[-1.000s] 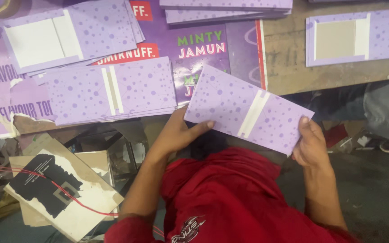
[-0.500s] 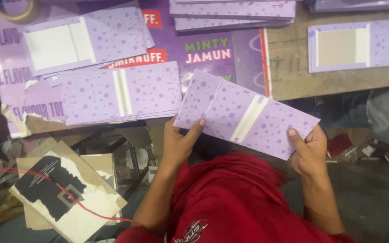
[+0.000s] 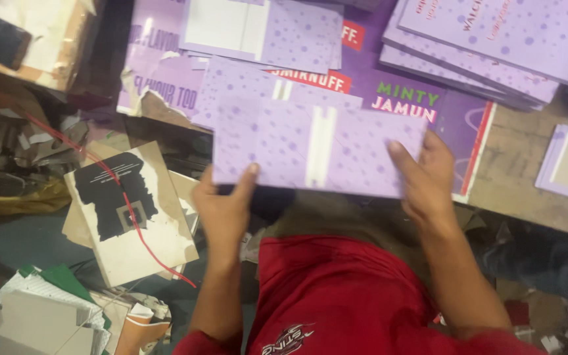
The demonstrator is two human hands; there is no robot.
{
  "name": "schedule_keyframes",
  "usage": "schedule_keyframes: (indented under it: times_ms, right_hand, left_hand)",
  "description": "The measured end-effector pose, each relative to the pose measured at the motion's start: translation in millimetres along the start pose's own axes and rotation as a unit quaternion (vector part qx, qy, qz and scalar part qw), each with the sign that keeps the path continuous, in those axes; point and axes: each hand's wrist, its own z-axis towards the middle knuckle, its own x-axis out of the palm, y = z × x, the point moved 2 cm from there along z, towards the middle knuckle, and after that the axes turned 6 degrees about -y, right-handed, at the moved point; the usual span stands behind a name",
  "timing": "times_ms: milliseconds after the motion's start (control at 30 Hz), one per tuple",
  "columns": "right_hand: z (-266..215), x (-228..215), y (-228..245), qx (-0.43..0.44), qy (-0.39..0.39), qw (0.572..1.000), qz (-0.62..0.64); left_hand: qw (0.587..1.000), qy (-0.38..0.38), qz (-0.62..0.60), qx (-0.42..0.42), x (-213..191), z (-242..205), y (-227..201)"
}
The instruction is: The person wipes the surface of purple paper sheets with a black cloth, then stacks them. The person repeats this process for multiple sheets, handling them one at a time.
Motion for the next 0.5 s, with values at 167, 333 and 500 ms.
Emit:
schedule_keyframes:
  times_ms: [167,333,500]
  right_hand:
    - [50,60,-21,-0.023,-0.001,1.0,0.0]
    - [48,87,-26,-0.028,-0.064,0.993,-0.098]
    - [33,45,-7,-0.296,-0.105,0.822,-0.475]
  left_hand:
    - [0.917,-0.26,0.203,0.226,-52,13,-6]
    - [0.916,-0.271,0.197,0.22,-55,9,-1]
    - [0.945,-0.176,0.193,0.197,-23,10,2]
